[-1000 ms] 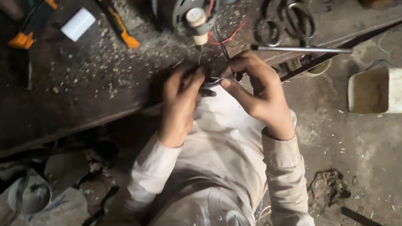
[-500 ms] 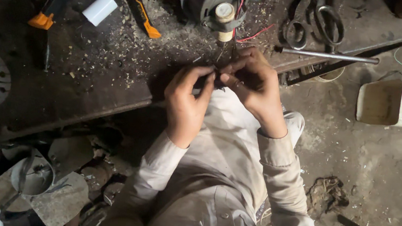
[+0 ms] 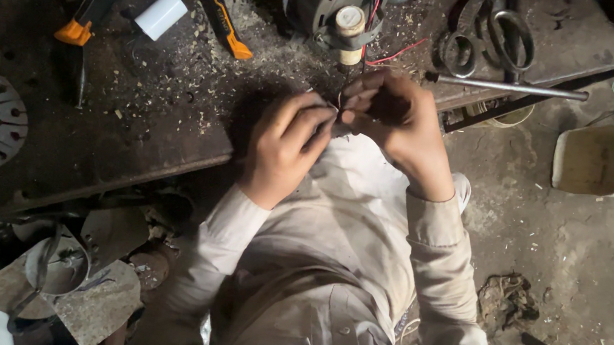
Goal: The person handles a small electrical motor, inserts a cylindrical component into its housing, and uses a metal rod to press or adjust internal parts. The person then manipulates wires and uses pliers to cut or trim them.
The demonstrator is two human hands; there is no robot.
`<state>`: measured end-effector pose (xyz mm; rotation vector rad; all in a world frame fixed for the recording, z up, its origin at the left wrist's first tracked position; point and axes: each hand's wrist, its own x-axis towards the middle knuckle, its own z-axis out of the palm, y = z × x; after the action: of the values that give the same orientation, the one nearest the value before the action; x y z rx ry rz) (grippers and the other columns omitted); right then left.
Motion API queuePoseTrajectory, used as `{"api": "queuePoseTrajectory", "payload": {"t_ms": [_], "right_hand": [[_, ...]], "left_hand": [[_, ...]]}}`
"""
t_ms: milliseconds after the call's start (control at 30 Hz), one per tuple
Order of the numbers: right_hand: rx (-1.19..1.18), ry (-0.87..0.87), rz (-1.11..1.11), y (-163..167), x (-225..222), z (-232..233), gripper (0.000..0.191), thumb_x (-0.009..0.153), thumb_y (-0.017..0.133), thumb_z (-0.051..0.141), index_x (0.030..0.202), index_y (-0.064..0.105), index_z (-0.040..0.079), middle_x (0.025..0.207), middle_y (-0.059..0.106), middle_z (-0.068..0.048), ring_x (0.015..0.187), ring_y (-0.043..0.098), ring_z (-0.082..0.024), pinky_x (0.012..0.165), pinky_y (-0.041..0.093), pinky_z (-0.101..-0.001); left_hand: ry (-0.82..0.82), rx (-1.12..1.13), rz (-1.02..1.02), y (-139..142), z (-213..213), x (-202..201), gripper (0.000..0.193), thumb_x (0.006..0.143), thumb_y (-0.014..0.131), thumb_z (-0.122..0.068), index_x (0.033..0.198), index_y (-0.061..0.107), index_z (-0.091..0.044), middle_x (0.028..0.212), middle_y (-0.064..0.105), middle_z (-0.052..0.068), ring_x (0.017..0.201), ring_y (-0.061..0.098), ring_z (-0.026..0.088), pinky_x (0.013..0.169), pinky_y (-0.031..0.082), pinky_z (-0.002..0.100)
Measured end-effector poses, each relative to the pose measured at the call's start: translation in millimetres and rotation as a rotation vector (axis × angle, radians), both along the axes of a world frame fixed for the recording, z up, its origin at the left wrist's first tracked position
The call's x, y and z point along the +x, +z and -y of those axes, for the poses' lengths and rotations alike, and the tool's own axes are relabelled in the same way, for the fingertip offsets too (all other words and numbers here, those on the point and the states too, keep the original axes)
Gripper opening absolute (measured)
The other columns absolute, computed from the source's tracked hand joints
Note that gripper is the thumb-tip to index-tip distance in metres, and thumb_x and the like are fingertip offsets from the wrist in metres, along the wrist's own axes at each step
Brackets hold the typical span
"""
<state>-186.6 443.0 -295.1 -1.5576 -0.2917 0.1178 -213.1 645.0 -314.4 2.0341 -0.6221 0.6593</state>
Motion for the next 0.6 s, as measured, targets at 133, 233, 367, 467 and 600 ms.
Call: {"api": "queuePoseTrajectory", "payload": {"t_ms": [133, 233, 367, 467, 600], "right_hand": [[-0.024, 0.051, -0.010, 1.1, 6.5, 5.6, 0.029, 0.089, 0.078, -0.010, 0.113, 0.064, -0.005, 0.104, 0.070, -0.006, 0.096, 0.069, -0.010, 0.086, 0.059, -0.0269], [-0.025, 0.052, 0.007, 3.8, 10.2, 6.4, 0.026, 0.088, 0.078, -0.011, 0.110, 0.064, -0.005, 0.106, 0.071, -0.006, 0.098, 0.068, -0.010, 0.088, 0.058, -0.0267], [0.011, 0.082, -0.007, 9.5, 14.5, 5.8, 0.022, 0.090, 0.078, -0.008, 0.106, 0.065, -0.003, 0.100, 0.071, -0.004, 0.094, 0.067, -0.009, 0.084, 0.058, -0.0257], [-0.142, 0.136, 0.011, 13.4, 17.8, 9.3, 0.017, 0.091, 0.075, -0.004, 0.108, 0.070, -0.003, 0.095, 0.071, -0.005, 0.088, 0.068, -0.010, 0.079, 0.058, -0.0250], [-0.264, 0.233, -0.005, 12.7, 25.0, 11.9, 0.021, 0.093, 0.071, 0.002, 0.113, 0.071, -0.001, 0.093, 0.074, -0.004, 0.084, 0.070, -0.009, 0.076, 0.058, -0.0244]], "left_hand": [[-0.074, 0.083, 0.117, 2.5, -7.6, 6.6, 0.022, 0.090, 0.076, 0.000, 0.110, 0.067, 0.000, 0.124, 0.066, 0.015, 0.113, 0.066, 0.034, 0.098, 0.056, 0.042], [-0.116, 0.138, 0.138, 3.5, -9.6, 11.6, 0.023, 0.091, 0.076, 0.000, 0.113, 0.069, 0.001, 0.123, 0.067, 0.013, 0.112, 0.067, 0.034, 0.098, 0.056, 0.042], [-0.076, 0.092, 0.151, 3.9, -2.6, 11.1, 0.022, 0.092, 0.075, 0.001, 0.113, 0.068, 0.000, 0.115, 0.068, 0.012, 0.105, 0.067, 0.032, 0.093, 0.056, 0.043], [-0.030, -0.020, 0.089, 3.2, 6.6, 5.8, 0.021, 0.091, 0.074, 0.002, 0.110, 0.069, -0.002, 0.109, 0.069, 0.010, 0.099, 0.069, 0.031, 0.088, 0.057, 0.042], [0.013, -0.113, 0.018, -2.6, 18.5, 2.8, 0.018, 0.089, 0.075, 0.002, 0.103, 0.065, -0.005, 0.102, 0.070, 0.008, 0.092, 0.069, 0.027, 0.082, 0.056, 0.039]]}}
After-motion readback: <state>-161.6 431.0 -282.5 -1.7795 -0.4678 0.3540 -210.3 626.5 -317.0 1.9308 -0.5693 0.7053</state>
